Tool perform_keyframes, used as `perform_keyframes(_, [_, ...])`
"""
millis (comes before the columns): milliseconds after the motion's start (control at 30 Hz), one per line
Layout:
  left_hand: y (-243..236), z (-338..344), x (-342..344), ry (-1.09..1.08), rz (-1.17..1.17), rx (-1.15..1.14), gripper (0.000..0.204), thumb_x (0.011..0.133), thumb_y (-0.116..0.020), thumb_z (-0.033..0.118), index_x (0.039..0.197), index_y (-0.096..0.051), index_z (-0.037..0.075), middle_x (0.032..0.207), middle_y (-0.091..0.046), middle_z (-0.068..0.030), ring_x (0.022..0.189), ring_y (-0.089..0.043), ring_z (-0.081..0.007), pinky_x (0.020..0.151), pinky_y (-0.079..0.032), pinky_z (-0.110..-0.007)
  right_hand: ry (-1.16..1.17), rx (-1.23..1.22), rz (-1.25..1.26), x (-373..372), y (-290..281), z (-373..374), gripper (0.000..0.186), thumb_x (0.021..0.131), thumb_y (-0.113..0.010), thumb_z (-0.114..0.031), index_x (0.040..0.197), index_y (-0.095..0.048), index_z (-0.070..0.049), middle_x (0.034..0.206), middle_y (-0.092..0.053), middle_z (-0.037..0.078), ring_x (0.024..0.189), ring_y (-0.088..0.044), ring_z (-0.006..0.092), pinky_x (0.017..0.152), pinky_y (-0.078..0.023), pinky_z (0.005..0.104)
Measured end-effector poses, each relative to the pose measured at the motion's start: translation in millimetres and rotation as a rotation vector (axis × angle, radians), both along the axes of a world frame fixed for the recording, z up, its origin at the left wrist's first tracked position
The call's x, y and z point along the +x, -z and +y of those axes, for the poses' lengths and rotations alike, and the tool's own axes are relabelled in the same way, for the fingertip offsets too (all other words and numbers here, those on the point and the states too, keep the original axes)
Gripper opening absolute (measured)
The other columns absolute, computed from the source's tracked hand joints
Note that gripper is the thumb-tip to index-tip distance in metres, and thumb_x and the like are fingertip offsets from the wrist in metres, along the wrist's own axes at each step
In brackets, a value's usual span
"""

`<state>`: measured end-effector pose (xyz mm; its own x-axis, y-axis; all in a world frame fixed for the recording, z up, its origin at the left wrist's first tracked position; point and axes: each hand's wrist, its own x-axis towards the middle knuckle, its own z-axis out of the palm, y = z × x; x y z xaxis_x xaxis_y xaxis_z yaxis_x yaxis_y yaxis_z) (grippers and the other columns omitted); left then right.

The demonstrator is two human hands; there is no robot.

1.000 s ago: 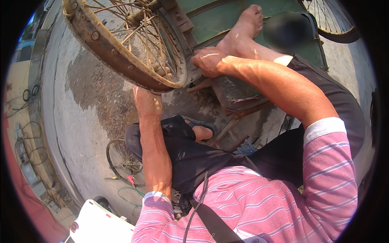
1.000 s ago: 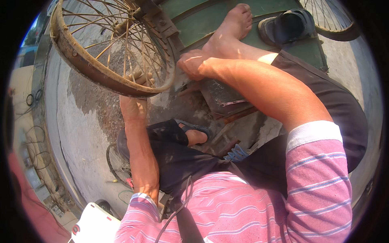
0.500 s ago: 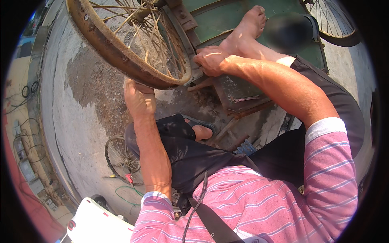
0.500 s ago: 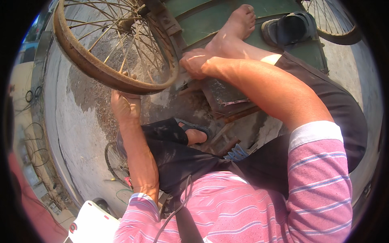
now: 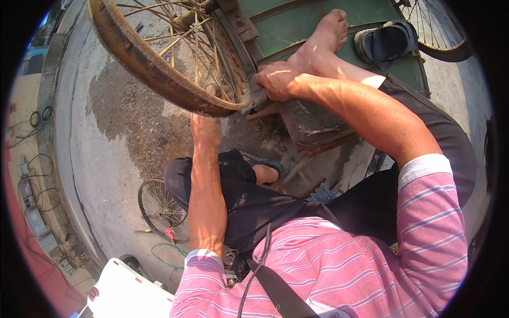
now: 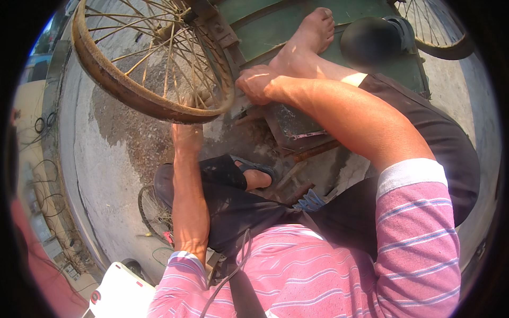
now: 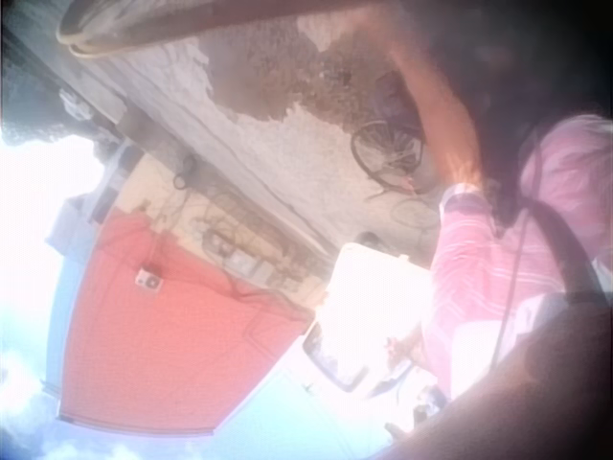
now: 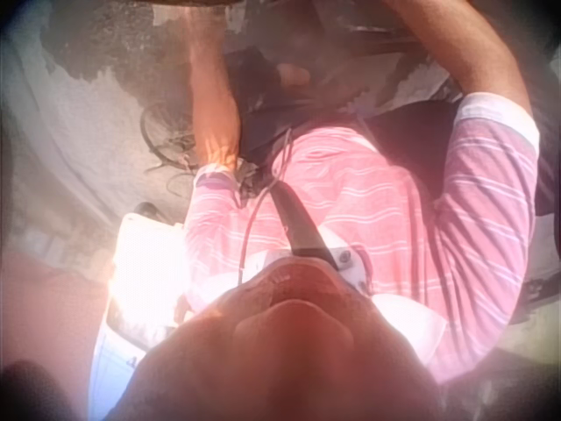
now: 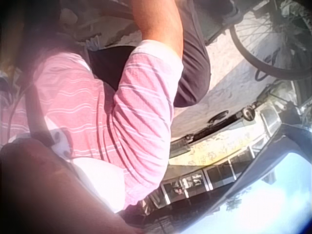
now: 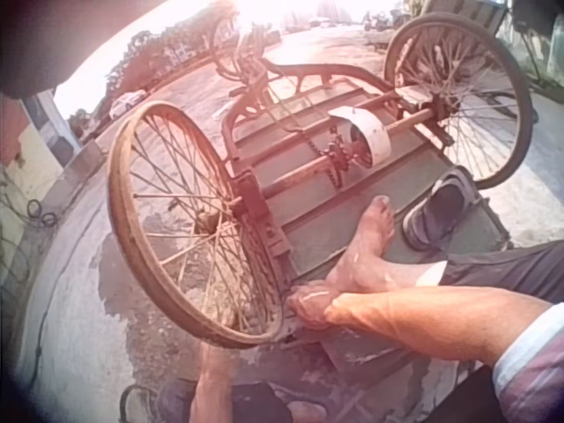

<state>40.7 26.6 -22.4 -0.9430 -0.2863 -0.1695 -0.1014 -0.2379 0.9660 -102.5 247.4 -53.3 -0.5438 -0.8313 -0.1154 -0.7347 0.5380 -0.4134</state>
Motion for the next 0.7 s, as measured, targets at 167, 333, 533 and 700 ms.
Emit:
perform_keyframes(167, [-4, 11, -3, 0.089, -0.021, -0.307, 0.059, 0.111, -0.056, 0.046, 0.141, -0.058, -0.005, 0.128, -0.072, -0.0183, 0.115, -0.072, -0.0261, 0.101, -0.057, -0.039, -0.009, 0.01, 0.01, 0, 1, 1, 0.019, 0.088, -0.069, -0.018, 0.102, -0.07, -0.006, 0.112, -0.069, 0.018, 0.11, -0.069, 0.041, 0.097, -0.055, 0.0498])
perform_keyframes(333, [-6, 12, 0, 0.121, -0.021, -0.245, 0.054, 0.112, -0.054, 0.041, 0.14, -0.058, -0.005, 0.126, -0.073, -0.0179, 0.113, -0.073, -0.0253, 0.101, -0.057, -0.039, 0.0, 0.034, 0.001, 1, -3, 0, 0.022, 0.089, -0.07, -0.018, 0.106, -0.071, -0.005, 0.114, -0.069, 0.019, 0.113, -0.069, 0.0415, 0.098, -0.055, 0.0502])
perform_keyframes(533, [-10, 18, -2, 0.115, -0.032, -0.235, 0.052, 0.113, -0.053, 0.039, 0.138, -0.06, -0.006, 0.123, -0.074, -0.0183, 0.11, -0.074, -0.0251, 0.1, -0.057, -0.039, 0.0, 0.049, 0.0, 3, -6, 0, 0.023, 0.09, -0.07, -0.019, 0.107, -0.071, -0.005, 0.117, -0.068, 0.019, 0.114, -0.068, 0.0416, 0.1, -0.054, 0.0507])
perform_keyframes(700, [-11, 19, -1, 0.112, -0.027, -0.272, 0.052, 0.113, -0.054, 0.041, 0.136, -0.062, -0.005, 0.117, -0.076, -0.0175, 0.108, -0.074, -0.0241, 0.098, -0.057, -0.037, -0.01, 0.04, 0.003, 2, -5, 0, 0.022, 0.09, -0.07, -0.019, 0.107, -0.07, -0.005, 0.116, -0.068, 0.019, 0.115, -0.068, 0.0414, 0.1, -0.054, 0.0507])
